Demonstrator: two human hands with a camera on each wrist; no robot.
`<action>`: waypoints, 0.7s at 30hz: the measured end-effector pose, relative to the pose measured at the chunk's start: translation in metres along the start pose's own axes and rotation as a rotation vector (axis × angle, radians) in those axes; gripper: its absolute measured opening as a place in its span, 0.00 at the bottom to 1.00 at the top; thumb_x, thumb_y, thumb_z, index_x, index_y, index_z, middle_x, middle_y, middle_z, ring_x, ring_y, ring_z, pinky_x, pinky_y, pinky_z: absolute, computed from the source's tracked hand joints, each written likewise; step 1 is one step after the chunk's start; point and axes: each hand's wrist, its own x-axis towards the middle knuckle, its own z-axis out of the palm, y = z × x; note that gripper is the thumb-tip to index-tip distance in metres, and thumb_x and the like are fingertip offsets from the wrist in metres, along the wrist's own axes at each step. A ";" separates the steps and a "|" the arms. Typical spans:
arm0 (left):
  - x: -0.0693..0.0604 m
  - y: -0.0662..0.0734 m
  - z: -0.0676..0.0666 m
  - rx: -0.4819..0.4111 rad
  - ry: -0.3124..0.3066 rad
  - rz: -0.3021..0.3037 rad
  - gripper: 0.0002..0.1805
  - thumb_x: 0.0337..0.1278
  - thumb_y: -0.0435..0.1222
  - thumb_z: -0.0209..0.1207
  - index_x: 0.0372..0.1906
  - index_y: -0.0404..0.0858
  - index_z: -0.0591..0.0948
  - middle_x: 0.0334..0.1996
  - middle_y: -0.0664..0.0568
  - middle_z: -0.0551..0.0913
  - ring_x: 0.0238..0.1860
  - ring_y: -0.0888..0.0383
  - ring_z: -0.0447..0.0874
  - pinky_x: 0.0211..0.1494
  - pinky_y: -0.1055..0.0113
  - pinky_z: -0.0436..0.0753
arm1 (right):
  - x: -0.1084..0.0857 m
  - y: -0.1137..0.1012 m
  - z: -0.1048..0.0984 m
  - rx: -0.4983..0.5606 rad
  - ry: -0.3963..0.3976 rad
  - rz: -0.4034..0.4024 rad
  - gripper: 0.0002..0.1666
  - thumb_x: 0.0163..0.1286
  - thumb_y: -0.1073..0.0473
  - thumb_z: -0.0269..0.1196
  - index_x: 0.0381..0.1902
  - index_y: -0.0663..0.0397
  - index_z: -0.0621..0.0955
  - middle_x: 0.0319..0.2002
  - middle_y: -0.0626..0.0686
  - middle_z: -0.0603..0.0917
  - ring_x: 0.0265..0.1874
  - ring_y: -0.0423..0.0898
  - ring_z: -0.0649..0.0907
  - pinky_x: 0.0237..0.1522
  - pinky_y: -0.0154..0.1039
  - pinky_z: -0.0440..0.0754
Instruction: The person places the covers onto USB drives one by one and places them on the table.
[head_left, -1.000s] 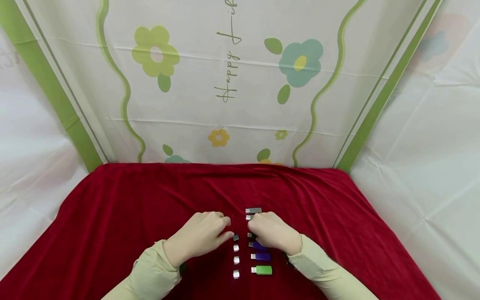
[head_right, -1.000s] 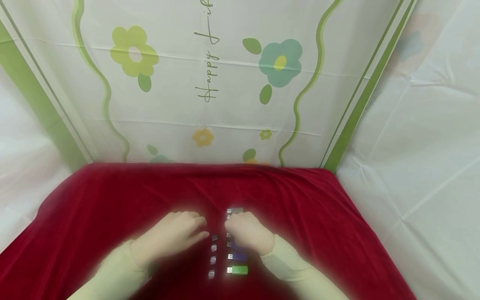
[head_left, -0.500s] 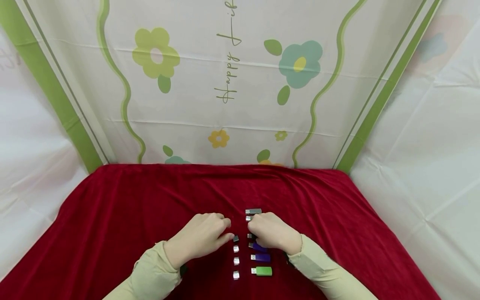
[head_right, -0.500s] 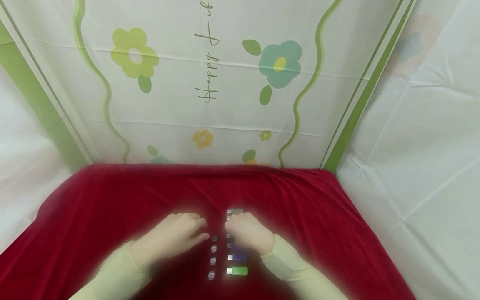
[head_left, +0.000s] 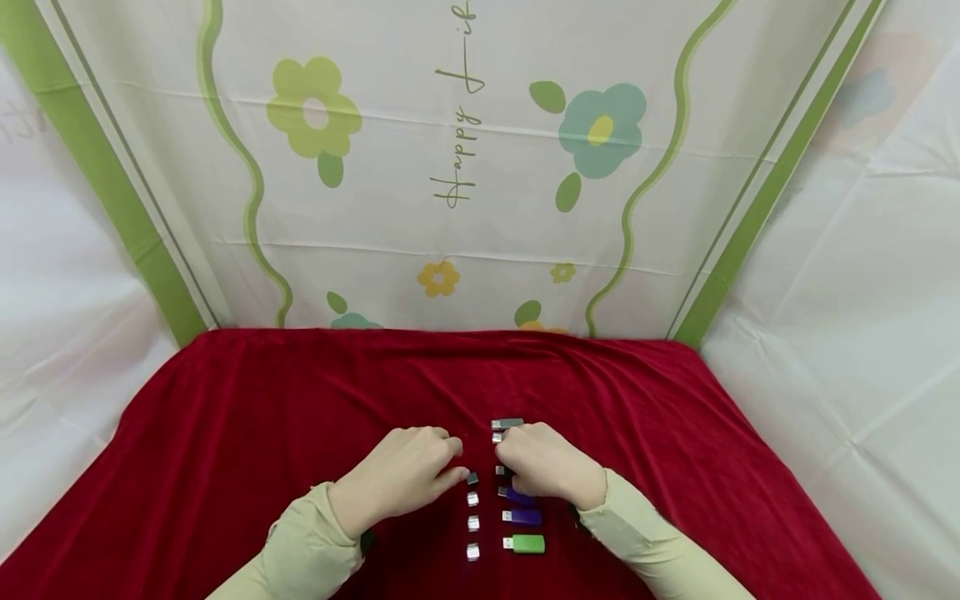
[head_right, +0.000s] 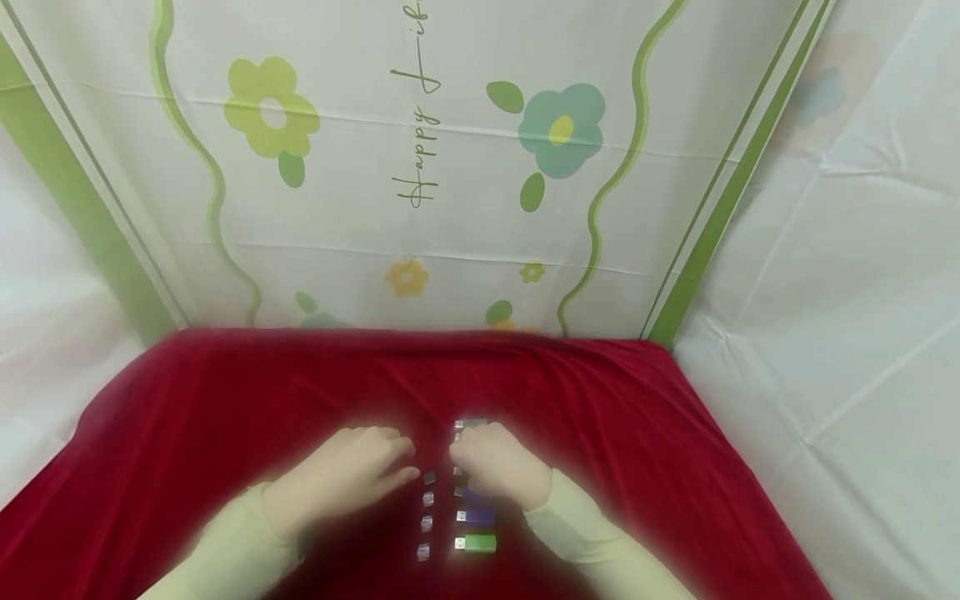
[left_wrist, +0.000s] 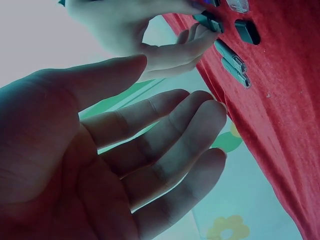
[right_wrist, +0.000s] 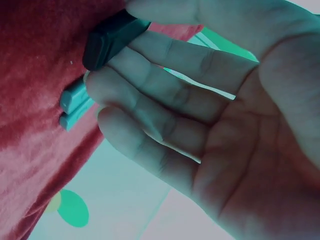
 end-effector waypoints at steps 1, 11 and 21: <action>0.000 0.000 0.000 0.001 0.001 0.001 0.15 0.59 0.42 0.67 0.21 0.44 0.76 0.17 0.60 0.66 0.16 0.67 0.62 0.17 0.73 0.66 | 0.000 0.000 -0.002 0.006 0.007 0.004 0.28 0.41 0.69 0.67 0.10 0.43 0.59 0.13 0.39 0.55 0.17 0.36 0.53 0.15 0.30 0.58; 0.000 0.000 0.004 0.001 -0.006 -0.007 0.12 0.58 0.42 0.68 0.24 0.43 0.79 0.17 0.60 0.68 0.16 0.67 0.63 0.17 0.73 0.66 | -0.008 0.010 -0.028 0.038 0.080 0.033 0.25 0.40 0.69 0.65 0.11 0.44 0.59 0.15 0.41 0.60 0.17 0.36 0.55 0.15 0.31 0.57; 0.003 -0.005 0.021 0.045 0.012 0.016 0.08 0.57 0.40 0.67 0.30 0.40 0.82 0.23 0.57 0.73 0.19 0.64 0.70 0.18 0.71 0.70 | -0.017 0.021 -0.052 0.084 0.157 0.045 0.14 0.45 0.68 0.68 0.19 0.48 0.73 0.20 0.41 0.65 0.16 0.36 0.63 0.17 0.29 0.64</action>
